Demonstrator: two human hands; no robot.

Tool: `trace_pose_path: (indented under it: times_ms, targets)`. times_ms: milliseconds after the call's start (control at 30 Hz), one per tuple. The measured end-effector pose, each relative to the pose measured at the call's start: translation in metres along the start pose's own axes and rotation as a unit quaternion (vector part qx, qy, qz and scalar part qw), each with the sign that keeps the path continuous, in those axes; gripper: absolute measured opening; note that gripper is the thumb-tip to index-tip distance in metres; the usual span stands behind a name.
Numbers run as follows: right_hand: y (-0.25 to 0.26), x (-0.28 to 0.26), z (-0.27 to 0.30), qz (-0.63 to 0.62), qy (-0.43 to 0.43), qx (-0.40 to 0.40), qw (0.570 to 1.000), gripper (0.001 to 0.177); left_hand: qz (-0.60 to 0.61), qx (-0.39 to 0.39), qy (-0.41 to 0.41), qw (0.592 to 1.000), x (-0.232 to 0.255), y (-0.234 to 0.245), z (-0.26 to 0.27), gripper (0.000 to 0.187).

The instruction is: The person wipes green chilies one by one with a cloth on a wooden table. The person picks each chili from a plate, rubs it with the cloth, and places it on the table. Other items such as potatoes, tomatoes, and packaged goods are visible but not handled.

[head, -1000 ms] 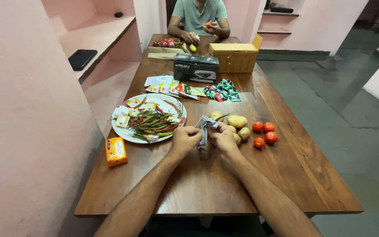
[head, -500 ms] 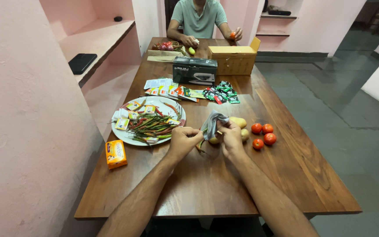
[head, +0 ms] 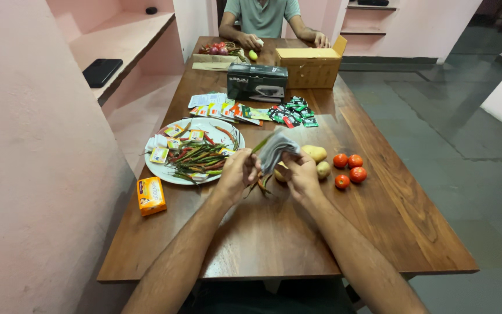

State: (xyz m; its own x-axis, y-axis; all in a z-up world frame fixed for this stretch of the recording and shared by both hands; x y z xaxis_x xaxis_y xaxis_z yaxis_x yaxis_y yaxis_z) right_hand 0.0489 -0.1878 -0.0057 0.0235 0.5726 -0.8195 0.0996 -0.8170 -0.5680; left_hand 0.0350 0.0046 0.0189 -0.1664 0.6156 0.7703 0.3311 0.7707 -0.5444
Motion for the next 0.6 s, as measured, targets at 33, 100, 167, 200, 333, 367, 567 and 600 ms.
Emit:
trace_pose_path:
  times_ms: [33, 100, 167, 200, 333, 367, 567, 600]
  targets:
    - [-0.005, 0.000, 0.004, 0.019, 0.000, -0.018, 1.000, 0.025, -0.010, -0.010, 0.020, 1.000, 0.000, -0.004, 0.002, 0.025]
    - [-0.015, 0.000, 0.013, 0.056, 0.001, -0.054, 0.997, 0.032, -0.030, -0.030, 0.060, 0.997, -0.001, -0.009, 0.006, 0.028]
    - [-0.023, -0.007, 0.023, 0.089, 0.027, -0.105, 0.990, 0.036, -0.033, -0.056, 0.076, 0.995, -0.002, -0.011, 0.007, 0.032]
    - [-0.027, -0.011, 0.026, 0.105, 0.039, -0.131, 0.985, 0.038, -0.034, -0.069, 0.084, 0.993, -0.003, -0.011, 0.008, 0.034]
    - [-0.030, -0.015, 0.028, 0.141, 0.057, -0.111, 0.982, 0.042, -0.073, -0.057, 0.069, 0.993, -0.008, -0.006, 0.006, 0.036]
    - [-0.029, -0.014, 0.026, 0.148, 0.069, -0.108, 0.981, 0.042, -0.085, -0.053, 0.064, 0.993, -0.010, -0.006, 0.005, 0.035]
    - [-0.022, -0.006, 0.023, 0.152, 0.075, -0.070, 0.983, 0.026, -0.107, -0.055, 0.047, 0.992, -0.022, 0.000, 0.003, 0.034]
    - [-0.021, -0.006, 0.024, 0.155, 0.071, -0.059, 0.984, 0.025, -0.099, -0.059, 0.046, 0.992, -0.025, 0.001, 0.003, 0.034]
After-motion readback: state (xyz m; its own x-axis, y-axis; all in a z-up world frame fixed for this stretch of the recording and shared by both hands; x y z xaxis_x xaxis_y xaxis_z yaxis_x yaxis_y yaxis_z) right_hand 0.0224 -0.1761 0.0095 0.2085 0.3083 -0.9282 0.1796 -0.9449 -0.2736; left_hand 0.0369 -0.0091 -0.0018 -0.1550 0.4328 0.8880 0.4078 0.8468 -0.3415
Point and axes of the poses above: each hand's wrist, its own z-axis away from the middle knuckle, its own y-axis out of the back of the hand, x = y × z, the point moved 3 cm from there along -z, towards the middle knuckle, and after that the axes turned 10 degrees about -y, right-handed, at the moved point
